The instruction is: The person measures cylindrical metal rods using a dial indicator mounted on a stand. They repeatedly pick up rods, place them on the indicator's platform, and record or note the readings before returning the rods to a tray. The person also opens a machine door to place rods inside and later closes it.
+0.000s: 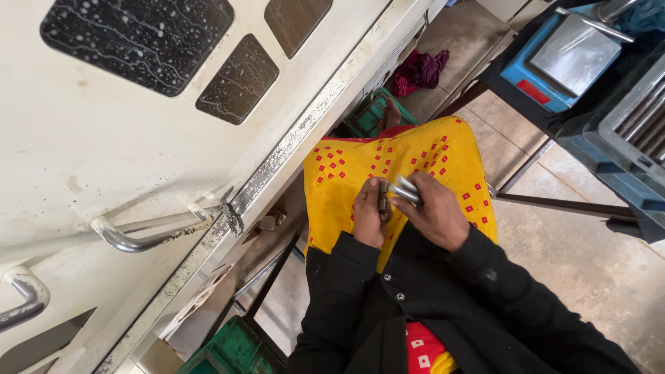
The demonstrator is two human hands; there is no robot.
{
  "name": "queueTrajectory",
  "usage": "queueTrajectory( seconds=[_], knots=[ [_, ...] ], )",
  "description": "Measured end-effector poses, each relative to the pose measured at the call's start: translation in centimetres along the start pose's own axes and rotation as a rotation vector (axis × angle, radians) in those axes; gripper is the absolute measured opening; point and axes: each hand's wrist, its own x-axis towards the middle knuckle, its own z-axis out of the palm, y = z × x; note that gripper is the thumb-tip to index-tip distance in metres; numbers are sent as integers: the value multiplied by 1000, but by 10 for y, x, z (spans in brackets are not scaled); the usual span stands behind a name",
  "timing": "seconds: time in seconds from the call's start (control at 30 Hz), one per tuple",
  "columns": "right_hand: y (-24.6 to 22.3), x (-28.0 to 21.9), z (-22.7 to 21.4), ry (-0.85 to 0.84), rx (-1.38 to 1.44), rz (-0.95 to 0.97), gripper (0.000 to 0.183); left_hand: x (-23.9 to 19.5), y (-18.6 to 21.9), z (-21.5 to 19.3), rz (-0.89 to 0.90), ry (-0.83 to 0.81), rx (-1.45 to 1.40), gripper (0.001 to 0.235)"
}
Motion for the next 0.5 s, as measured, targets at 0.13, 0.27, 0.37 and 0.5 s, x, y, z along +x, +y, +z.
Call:
queueTrajectory(
  seconds=[0.13, 0.27, 0.37, 0.5],
  knots=[
    [-2, -2, -14, -45, 43, -229, 47, 3, -1, -4, -55, -87, -72, 26],
    [5, 1, -17, -135, 182, -5, 40, -2, 2, -1, -34, -156, -116, 29],
    [17, 0, -8, -203, 334, 218, 31, -8, 5, 0, 30, -180, -29, 34],
    [35, -2, -1, -301, 500, 315, 27, -7, 10, 0, 104, -201, 107, 35]
  ],
)
